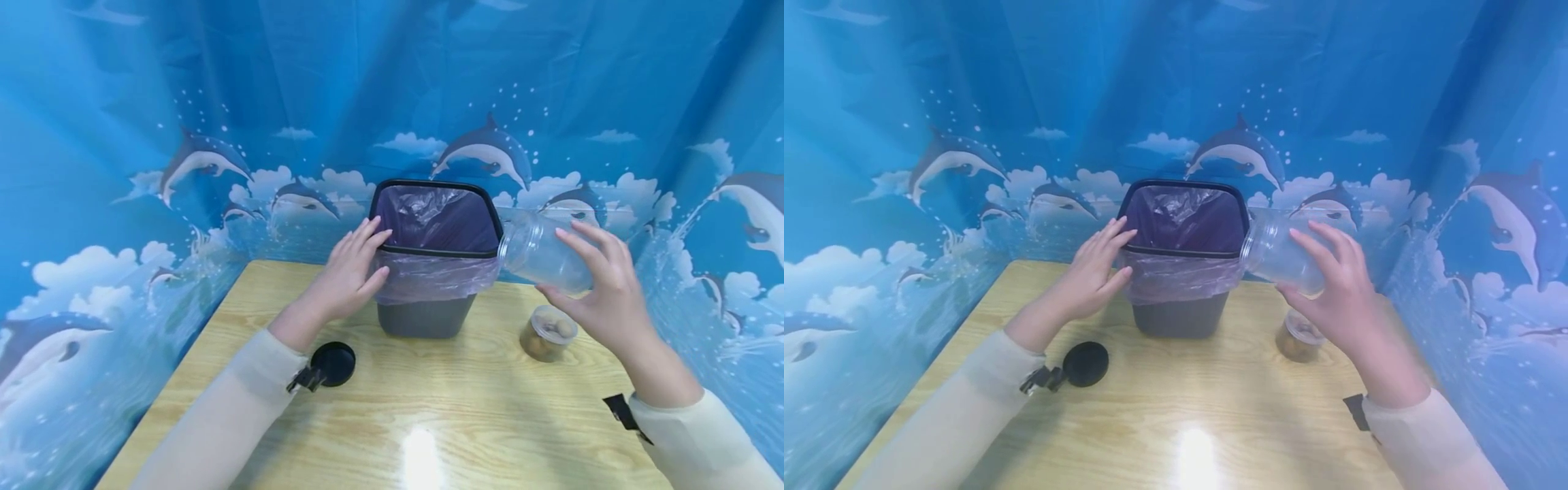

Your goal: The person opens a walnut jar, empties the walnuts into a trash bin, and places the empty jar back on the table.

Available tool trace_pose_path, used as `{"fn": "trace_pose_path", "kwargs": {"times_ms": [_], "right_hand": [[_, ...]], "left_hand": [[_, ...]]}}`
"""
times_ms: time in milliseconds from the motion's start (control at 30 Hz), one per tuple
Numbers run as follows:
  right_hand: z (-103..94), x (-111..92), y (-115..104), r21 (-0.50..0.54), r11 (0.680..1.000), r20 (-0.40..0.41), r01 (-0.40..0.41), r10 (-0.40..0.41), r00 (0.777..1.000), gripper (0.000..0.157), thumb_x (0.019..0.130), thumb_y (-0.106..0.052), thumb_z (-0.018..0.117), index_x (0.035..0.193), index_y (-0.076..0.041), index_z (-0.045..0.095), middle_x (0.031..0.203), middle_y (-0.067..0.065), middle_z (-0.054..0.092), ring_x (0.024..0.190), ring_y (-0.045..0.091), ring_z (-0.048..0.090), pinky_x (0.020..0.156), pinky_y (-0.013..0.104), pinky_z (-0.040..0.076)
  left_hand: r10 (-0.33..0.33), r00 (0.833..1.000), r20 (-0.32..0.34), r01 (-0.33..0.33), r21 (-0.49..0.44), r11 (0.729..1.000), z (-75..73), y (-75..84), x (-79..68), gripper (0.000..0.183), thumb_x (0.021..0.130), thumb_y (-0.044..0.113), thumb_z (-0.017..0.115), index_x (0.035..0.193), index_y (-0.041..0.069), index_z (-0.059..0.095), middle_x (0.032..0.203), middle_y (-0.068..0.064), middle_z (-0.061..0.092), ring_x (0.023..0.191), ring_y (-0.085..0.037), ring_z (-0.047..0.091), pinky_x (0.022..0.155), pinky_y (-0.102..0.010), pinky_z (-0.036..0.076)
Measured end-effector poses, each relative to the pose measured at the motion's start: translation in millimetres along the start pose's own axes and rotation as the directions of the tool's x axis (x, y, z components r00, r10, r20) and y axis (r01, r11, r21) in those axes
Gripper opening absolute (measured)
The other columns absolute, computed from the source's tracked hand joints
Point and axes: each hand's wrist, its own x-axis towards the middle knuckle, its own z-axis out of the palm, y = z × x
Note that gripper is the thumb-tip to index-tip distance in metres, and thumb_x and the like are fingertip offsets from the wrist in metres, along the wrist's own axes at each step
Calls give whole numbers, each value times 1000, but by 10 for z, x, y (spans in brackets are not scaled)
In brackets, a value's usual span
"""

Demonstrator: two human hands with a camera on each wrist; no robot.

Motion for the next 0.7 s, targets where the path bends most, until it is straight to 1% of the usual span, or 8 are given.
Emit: {"fn": "trace_pose_path", "kwargs": {"times_ms": [133, 200, 333, 400, 567, 700], "right_hand": [[66, -128, -3, 40, 999, -25, 5, -4, 1000, 82, 87, -68, 62, 135, -1, 56, 137, 27, 51, 126, 43, 44, 108, 49, 33], [105, -192, -6, 53, 999, -36, 6, -4, 999, 84, 86, -67, 64, 134, 1, 56, 136, 27, 52, 128, 37, 45, 108, 43, 33], [196, -293, -17, 92, 995, -52, -26, 31, 998, 86, 83, -67, 67, 133, 1, 56, 136, 25, 53, 132, 24, 43, 108, 38, 32], [235, -331, -22, 110, 993, -52, -44, 50, 997, 87, 82, -68, 68, 134, 2, 55, 137, 25, 53, 133, 20, 41, 108, 34, 31], [320, -406, -26, 136, 989, -57, -52, 61, 997, 89, 81, -67, 69, 134, 3, 54, 136, 26, 52, 134, 16, 41, 110, 25, 29], [388, -463, -31, 172, 983, -58, -70, 81, 995, 90, 80, -66, 71, 134, 5, 54, 135, 27, 53, 134, 13, 40, 111, 23, 31]], "left_hand": [[0, 1000, 0, 0, -2, 1000, 11, -9, 2, 61, 106, 37, 40, 160, 14, 21, 168, -7, 5, 154, -23, -2, 122, -49, 3], [3, 1000, -4, -3, -4, 1000, 17, -10, 4, 61, 106, 37, 40, 160, 14, 21, 168, -7, 5, 154, -23, -1, 122, -49, 3], [8, 1000, -15, -8, -2, 1000, 28, -17, 6, 61, 106, 37, 40, 160, 15, 21, 168, -7, 5, 154, -23, -1, 122, -49, 4], [8, 1000, -18, -8, 2, 1000, 32, -19, 9, 61, 106, 38, 40, 160, 15, 21, 168, -7, 5, 154, -23, -1, 122, -50, 4], [2, 1000, -10, -2, 2, 1000, 31, -11, 7, 61, 106, 38, 40, 160, 15, 21, 168, -7, 6, 154, -23, -1, 122, -50, 4], [-2, 1000, -11, 2, 1, 1000, 27, -4, 8, 61, 106, 37, 40, 160, 14, 21, 168, -7, 6, 154, -23, -1, 122, -50, 4]]}}
